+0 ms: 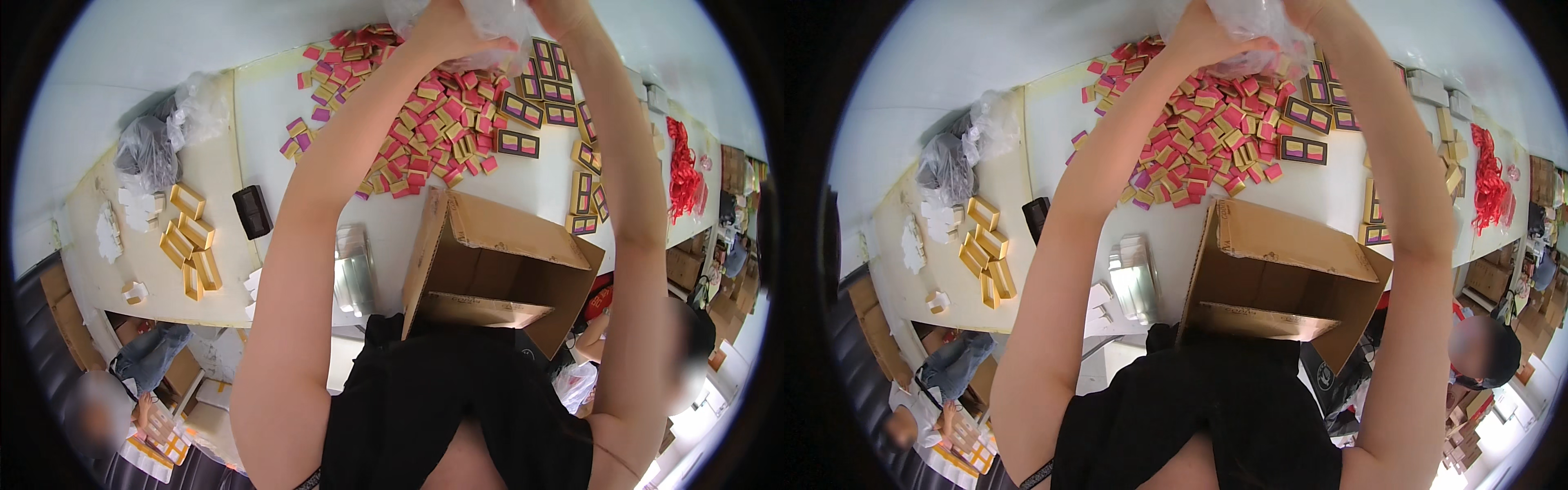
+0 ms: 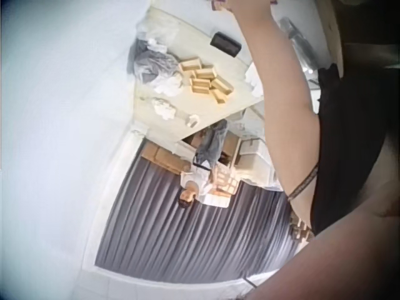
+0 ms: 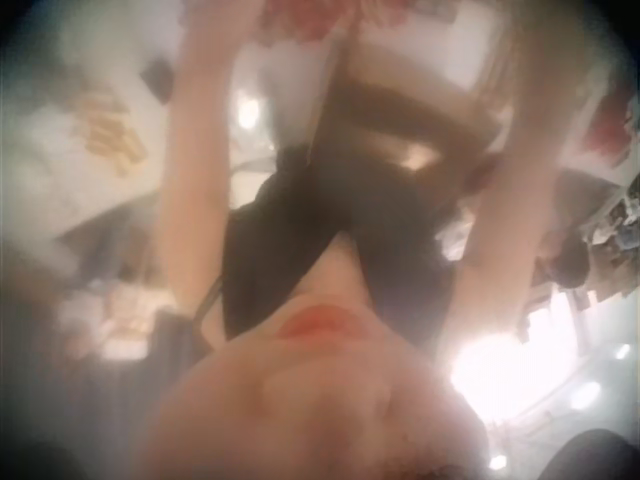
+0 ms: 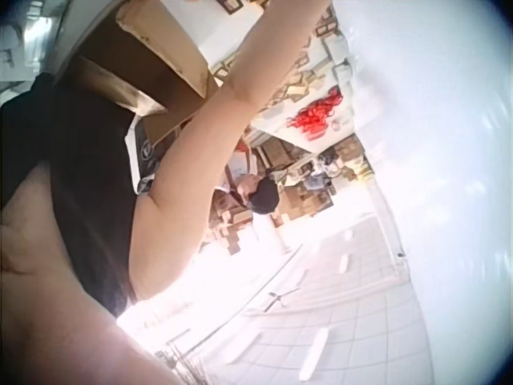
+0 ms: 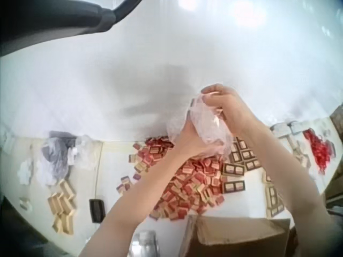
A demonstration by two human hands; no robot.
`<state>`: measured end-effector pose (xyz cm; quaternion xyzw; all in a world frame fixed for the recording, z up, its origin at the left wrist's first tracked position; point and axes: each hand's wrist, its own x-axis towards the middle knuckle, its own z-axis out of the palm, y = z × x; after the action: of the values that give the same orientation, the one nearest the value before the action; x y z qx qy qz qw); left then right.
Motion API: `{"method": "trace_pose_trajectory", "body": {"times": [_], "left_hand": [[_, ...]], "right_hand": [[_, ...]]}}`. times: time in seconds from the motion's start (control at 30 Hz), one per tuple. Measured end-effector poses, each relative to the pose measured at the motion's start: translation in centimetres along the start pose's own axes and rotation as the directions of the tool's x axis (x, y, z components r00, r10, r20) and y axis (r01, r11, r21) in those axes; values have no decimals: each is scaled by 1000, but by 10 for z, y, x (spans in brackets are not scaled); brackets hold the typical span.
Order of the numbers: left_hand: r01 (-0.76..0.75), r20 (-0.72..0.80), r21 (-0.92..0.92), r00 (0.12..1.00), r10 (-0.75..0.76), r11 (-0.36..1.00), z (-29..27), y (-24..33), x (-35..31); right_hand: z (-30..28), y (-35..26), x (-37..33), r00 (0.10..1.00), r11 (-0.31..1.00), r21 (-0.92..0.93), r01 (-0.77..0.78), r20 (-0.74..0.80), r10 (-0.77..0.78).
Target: The person assembles small cosmetic compacts by placing colored inserts into black trays and arranging them on a table. They then gather the inserts, pour them from a plastic bag onto the table, and continue organizing the components.
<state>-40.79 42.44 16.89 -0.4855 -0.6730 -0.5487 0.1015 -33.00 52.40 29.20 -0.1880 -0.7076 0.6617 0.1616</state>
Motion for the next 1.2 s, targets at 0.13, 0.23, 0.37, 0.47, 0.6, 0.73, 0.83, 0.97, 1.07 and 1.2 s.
{"method": "trace_pose_trajectory", "body": {"times": [0.13,0.23,0.37,0.47,0.6,0.73,0.83,0.97,1.07,1.2], "left_hand": [[271,215,-113,946,-242,956,29,-33,36],[298,220,-209,942,-252,931,44,-21,49],[230,300,-191,939,-166,954,54,-19,62],[260,249,-300,950,-188,918,52,-38,62],[513,513,-378,809,-287,771,8,-19,69],[677,629,-486,710,-318,552,-12,-20,59],[191,429,-177,898,-99,966,-7,-44,58],[669,577,-642,743,-339,374,-30,-1,58],[482,580,-209,761,-289,851,-36,-3,76],[-118,385,46,918,92,992,-3,-2,49]], "right_hand": [[-40,14,-35,988,958,250,139,-106,-116],[-124,132,-57,857,938,-96,-333,-445,259],[-103,218,-79,816,756,499,-424,-152,558],[-83,214,-43,865,893,347,-286,-307,397],[-75,155,-7,890,788,-600,-138,-424,-167],[-70,92,23,963,748,-650,-135,-265,-57],[-72,97,36,938,704,-683,-194,-339,-71],[-60,83,27,912,645,-762,-56,-301,-277],[-68,66,32,927,677,-714,177,-109,-358],[-72,48,37,992,983,160,-87,106,71]]}}
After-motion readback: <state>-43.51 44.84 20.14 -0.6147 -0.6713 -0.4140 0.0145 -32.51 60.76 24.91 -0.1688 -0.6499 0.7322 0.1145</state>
